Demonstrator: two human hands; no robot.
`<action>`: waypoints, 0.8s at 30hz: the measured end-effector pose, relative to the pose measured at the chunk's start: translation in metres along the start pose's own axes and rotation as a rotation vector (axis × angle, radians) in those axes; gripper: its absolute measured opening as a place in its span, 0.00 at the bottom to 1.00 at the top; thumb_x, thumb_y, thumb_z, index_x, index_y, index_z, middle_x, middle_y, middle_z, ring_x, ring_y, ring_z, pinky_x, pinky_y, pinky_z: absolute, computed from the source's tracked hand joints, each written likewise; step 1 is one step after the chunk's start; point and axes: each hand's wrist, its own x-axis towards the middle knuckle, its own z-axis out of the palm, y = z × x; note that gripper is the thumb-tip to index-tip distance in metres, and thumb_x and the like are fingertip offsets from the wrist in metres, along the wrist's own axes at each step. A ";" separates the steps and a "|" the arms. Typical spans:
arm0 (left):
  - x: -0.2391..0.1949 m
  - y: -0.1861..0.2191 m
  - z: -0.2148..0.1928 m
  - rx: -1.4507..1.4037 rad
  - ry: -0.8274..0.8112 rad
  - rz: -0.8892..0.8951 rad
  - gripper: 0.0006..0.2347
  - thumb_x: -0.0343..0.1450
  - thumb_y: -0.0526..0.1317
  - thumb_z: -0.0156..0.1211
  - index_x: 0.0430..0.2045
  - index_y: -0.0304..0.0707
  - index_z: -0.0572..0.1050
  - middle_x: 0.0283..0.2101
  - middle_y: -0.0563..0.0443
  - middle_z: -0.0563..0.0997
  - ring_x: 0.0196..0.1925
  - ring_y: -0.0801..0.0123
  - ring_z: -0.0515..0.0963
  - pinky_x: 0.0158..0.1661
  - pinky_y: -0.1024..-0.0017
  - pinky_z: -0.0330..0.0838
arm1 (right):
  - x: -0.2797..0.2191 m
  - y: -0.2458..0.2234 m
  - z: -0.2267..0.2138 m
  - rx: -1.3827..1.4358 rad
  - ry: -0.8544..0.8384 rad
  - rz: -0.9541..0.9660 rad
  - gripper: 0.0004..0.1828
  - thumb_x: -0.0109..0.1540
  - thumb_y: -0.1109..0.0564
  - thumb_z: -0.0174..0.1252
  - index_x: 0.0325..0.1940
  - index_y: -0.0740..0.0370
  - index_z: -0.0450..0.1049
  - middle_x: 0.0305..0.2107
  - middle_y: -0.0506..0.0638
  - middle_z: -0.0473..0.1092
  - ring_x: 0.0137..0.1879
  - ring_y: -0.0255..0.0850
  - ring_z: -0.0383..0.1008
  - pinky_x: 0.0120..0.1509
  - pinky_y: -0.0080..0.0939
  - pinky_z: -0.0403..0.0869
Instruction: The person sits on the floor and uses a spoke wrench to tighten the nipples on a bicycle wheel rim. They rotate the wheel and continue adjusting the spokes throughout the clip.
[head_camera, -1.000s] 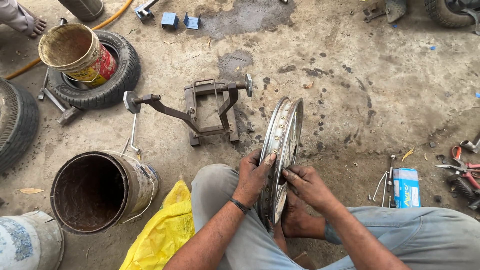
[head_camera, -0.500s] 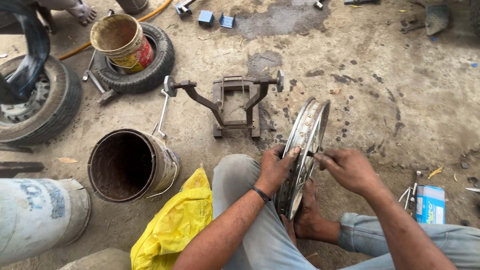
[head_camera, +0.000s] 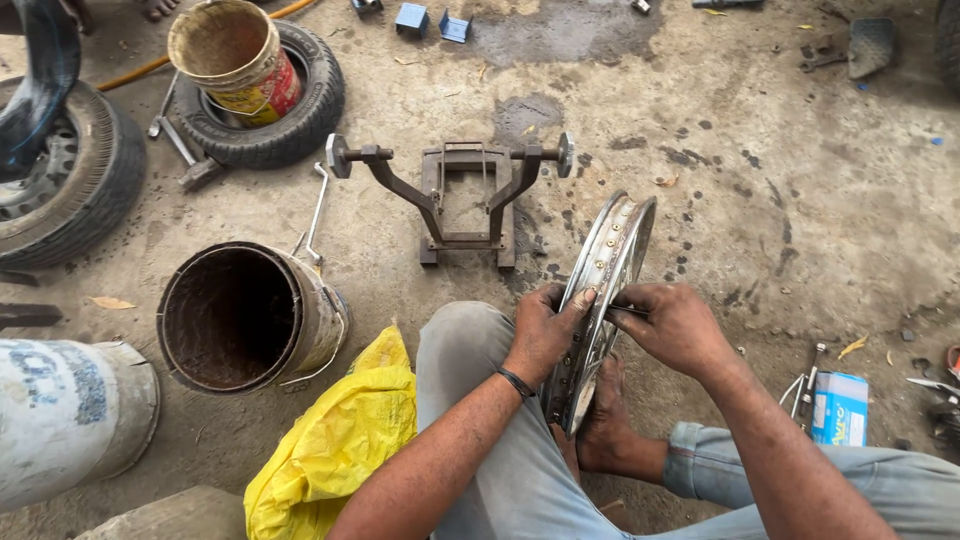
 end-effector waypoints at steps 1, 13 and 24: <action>0.001 0.000 0.000 0.001 -0.002 -0.016 0.13 0.72 0.45 0.65 0.37 0.30 0.81 0.32 0.50 0.84 0.32 0.77 0.81 0.34 0.75 0.78 | 0.002 -0.004 -0.007 -0.056 -0.031 0.022 0.13 0.60 0.48 0.65 0.47 0.50 0.83 0.32 0.46 0.81 0.33 0.37 0.81 0.46 0.44 0.81; 0.002 -0.006 -0.004 -0.063 -0.015 0.027 0.13 0.73 0.45 0.65 0.37 0.29 0.80 0.33 0.50 0.83 0.34 0.76 0.80 0.35 0.76 0.77 | 0.014 -0.030 -0.035 0.255 -0.131 0.132 0.10 0.60 0.54 0.66 0.46 0.54 0.82 0.34 0.45 0.80 0.37 0.33 0.79 0.47 0.41 0.80; 0.003 0.006 -0.006 -0.165 -0.084 -0.090 0.14 0.72 0.46 0.65 0.38 0.29 0.78 0.32 0.50 0.81 0.34 0.75 0.79 0.34 0.75 0.77 | -0.007 0.019 -0.002 0.581 -0.163 0.337 0.07 0.63 0.58 0.62 0.39 0.65 0.81 0.26 0.51 0.79 0.31 0.36 0.78 0.37 0.38 0.80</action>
